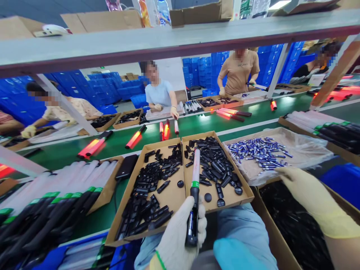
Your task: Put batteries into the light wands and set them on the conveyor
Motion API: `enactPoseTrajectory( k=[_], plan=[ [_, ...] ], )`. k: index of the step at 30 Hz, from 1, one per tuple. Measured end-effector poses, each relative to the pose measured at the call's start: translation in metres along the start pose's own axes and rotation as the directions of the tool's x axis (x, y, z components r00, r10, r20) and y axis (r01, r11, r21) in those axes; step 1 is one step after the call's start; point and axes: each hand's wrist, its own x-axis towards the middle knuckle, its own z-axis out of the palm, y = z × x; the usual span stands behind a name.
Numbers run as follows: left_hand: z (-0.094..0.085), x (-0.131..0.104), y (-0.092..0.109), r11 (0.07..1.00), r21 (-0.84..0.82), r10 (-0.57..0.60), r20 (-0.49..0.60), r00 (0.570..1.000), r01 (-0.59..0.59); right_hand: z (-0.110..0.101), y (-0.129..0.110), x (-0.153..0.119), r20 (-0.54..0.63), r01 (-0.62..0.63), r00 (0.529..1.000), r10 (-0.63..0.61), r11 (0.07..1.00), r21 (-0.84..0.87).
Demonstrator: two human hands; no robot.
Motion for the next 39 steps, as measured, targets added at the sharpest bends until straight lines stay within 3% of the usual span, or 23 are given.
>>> enactPoseTrajectory(
  k=[5, 8, 11, 15, 18, 22, 25, 28, 30, 34, 39],
  plan=[
    [0.005, -0.001, -0.002, 0.999, 0.021, -0.029, 0.034, 0.999, 0.029, 0.036, -0.040, 0.061, 0.216, 0.050, 0.976, -0.037, 0.997, -0.059],
    [0.003, -0.006, 0.000, 1.000, 0.001, -0.019, 0.044, 0.999, 0.019, 0.064, -0.064, 0.092, 0.323, 0.009, 0.945, 0.042, 0.988, -0.154],
    [0.000, -0.012, 0.001, 1.000, -0.028, -0.002, 0.045, 0.999, 0.004, 0.082, -0.072, 0.102, 0.377, -0.060, 0.914, 0.148, 0.970, -0.236],
    [0.002, -0.017, 0.001, 0.999, -0.035, 0.005, 0.019, 1.000, -0.004, 0.083, -0.068, 0.100, 0.398, -0.096, 0.896, 0.196, 0.961, -0.259],
    [0.007, -0.019, 0.002, 0.999, -0.009, -0.035, -0.005, 0.999, 0.035, 0.070, -0.064, 0.096, 0.362, -0.045, 0.925, 0.116, 0.979, -0.200],
    [0.013, -0.019, 0.003, 0.996, 0.058, -0.063, -0.036, 0.997, 0.066, 0.048, -0.078, 0.075, 0.248, 0.098, 0.965, -0.079, 0.993, -0.061],
    [0.015, -0.017, 0.004, 0.993, 0.106, -0.048, -0.037, 0.998, 0.052, 0.033, -0.109, 0.035, 0.157, 0.173, 0.967, -0.203, 0.968, 0.182],
    [0.015, -0.011, 0.002, 0.990, 0.131, -0.050, -0.016, 0.999, 0.052, 0.019, -0.149, -0.019, 0.101, 0.278, 0.908, -0.408, 0.764, 0.582],
    [0.015, -0.007, 0.000, 0.993, 0.102, -0.054, -0.025, 0.998, 0.056, 0.013, -0.169, -0.047, 0.095, 0.279, 0.874, -0.477, 0.651, 0.706],
    [0.016, -0.004, -0.005, 1.000, 0.024, 0.004, -0.043, 0.999, -0.002, 0.017, -0.183, -0.071, 0.109, 0.197, 0.878, -0.466, 0.559, 0.805],
    [0.017, -0.001, -0.009, 0.997, -0.021, 0.076, -0.051, 0.996, -0.077, 0.026, -0.182, -0.071, 0.277, -0.053, 0.897, -0.344, 0.539, 0.840]
  ],
)
